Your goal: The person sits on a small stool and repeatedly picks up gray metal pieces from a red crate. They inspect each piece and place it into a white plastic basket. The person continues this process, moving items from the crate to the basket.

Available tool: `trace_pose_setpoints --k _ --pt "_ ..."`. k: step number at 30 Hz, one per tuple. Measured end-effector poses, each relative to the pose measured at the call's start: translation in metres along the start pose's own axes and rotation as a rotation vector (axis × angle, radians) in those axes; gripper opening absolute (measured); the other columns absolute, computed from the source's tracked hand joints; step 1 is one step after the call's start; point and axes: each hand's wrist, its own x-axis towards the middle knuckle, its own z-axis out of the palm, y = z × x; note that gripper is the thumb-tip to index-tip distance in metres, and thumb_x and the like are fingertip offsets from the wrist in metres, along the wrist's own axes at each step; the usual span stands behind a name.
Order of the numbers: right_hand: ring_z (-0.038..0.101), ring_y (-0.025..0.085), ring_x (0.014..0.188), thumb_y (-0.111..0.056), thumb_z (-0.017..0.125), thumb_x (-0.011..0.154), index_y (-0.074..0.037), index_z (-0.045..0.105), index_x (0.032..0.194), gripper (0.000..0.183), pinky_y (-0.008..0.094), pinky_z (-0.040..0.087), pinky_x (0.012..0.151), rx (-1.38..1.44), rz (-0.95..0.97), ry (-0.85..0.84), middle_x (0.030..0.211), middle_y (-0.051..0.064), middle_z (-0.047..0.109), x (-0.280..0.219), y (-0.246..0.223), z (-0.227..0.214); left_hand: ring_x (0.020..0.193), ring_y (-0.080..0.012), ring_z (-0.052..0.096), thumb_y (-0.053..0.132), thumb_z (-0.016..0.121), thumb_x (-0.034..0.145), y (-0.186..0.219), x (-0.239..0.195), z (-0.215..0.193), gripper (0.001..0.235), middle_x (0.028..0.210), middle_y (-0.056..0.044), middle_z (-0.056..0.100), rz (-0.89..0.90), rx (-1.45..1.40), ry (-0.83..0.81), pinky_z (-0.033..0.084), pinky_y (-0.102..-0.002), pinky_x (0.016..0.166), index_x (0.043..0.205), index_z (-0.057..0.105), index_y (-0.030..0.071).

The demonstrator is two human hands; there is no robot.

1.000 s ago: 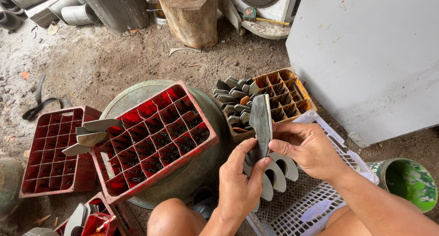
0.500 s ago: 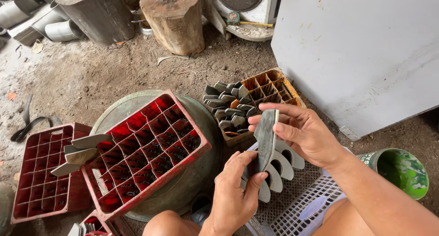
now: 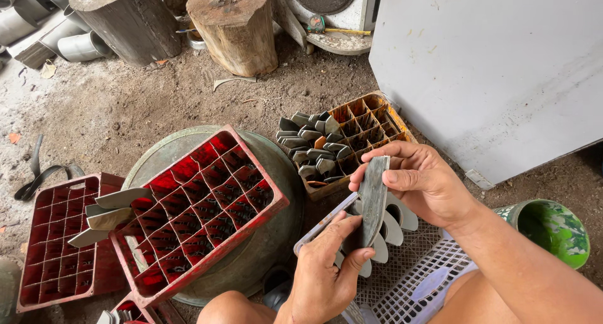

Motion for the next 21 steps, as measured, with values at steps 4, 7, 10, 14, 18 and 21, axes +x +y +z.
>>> trace_pose_setpoints --k 4,7,10,14,18,21 --pt "0.075 0.035 0.106 -0.011 0.077 0.092 0.001 0.068 0.13 0.04 0.049 0.062 0.094 -0.088 -0.007 0.038 0.112 0.024 0.075 0.001 0.001 0.004 0.103 -0.0317 0.078 0.016 0.08 0.088 0.0 -0.002 -0.002 0.04 0.106 -0.019 0.076 -0.098 -0.089 -0.013 0.06 -0.037 0.088 0.121 0.066 -0.003" --pt "0.077 0.032 0.1 -0.011 0.075 0.087 0.005 0.067 0.128 0.045 0.046 0.064 0.09 -0.23 0.023 0.171 0.11 0.023 0.077 0.002 0.002 0.011 0.1 -0.0304 0.078 0.015 0.08 0.088 -0.001 -0.002 0.0 0.041 0.105 -0.018 0.076 -0.129 -0.126 -0.022 0.059 -0.036 0.086 0.121 0.065 -0.004" --pt "0.078 0.03 0.096 -0.011 0.074 0.086 0.009 0.066 0.126 0.046 0.044 0.064 0.087 -0.276 0.046 0.208 0.11 0.022 0.077 0.004 0.001 0.019 0.099 -0.027 0.078 0.014 0.078 0.089 -0.002 -0.004 0.002 0.04 0.104 -0.017 0.078 -0.202 -0.224 -0.04 0.06 -0.036 0.088 0.122 0.066 -0.004" --pt "0.079 0.028 0.094 -0.012 0.074 0.087 0.009 0.068 0.127 0.046 0.041 0.065 0.086 -0.312 0.076 0.235 0.106 0.022 0.078 0.007 0.003 0.025 0.106 -0.0246 0.078 0.013 0.078 0.091 -0.008 -0.006 0.004 0.041 0.11 -0.016 0.079 -0.186 -0.301 -0.032 0.059 -0.036 0.096 0.125 0.065 -0.006" --pt "0.078 0.024 0.09 -0.013 0.072 0.088 0.005 0.069 0.124 0.04 0.039 0.065 0.082 -0.333 0.073 0.312 0.103 0.019 0.079 0.007 0.004 0.022 0.115 -0.0244 0.069 0.016 0.073 0.096 -0.015 -0.007 0.003 0.045 0.121 -0.018 0.074 -0.295 -0.671 -0.073 0.054 -0.037 0.102 0.132 0.061 -0.008" --pt "0.075 0.019 0.086 -0.013 0.071 0.091 0.003 0.069 0.121 0.034 0.037 0.064 0.076 -0.204 0.011 0.321 0.102 0.013 0.077 0.008 0.002 0.016 0.112 -0.0258 0.069 0.023 0.068 0.103 -0.023 -0.001 0.0 0.045 0.121 -0.018 0.07 -0.334 -1.231 -0.034 0.056 -0.041 0.102 0.132 0.059 -0.01"
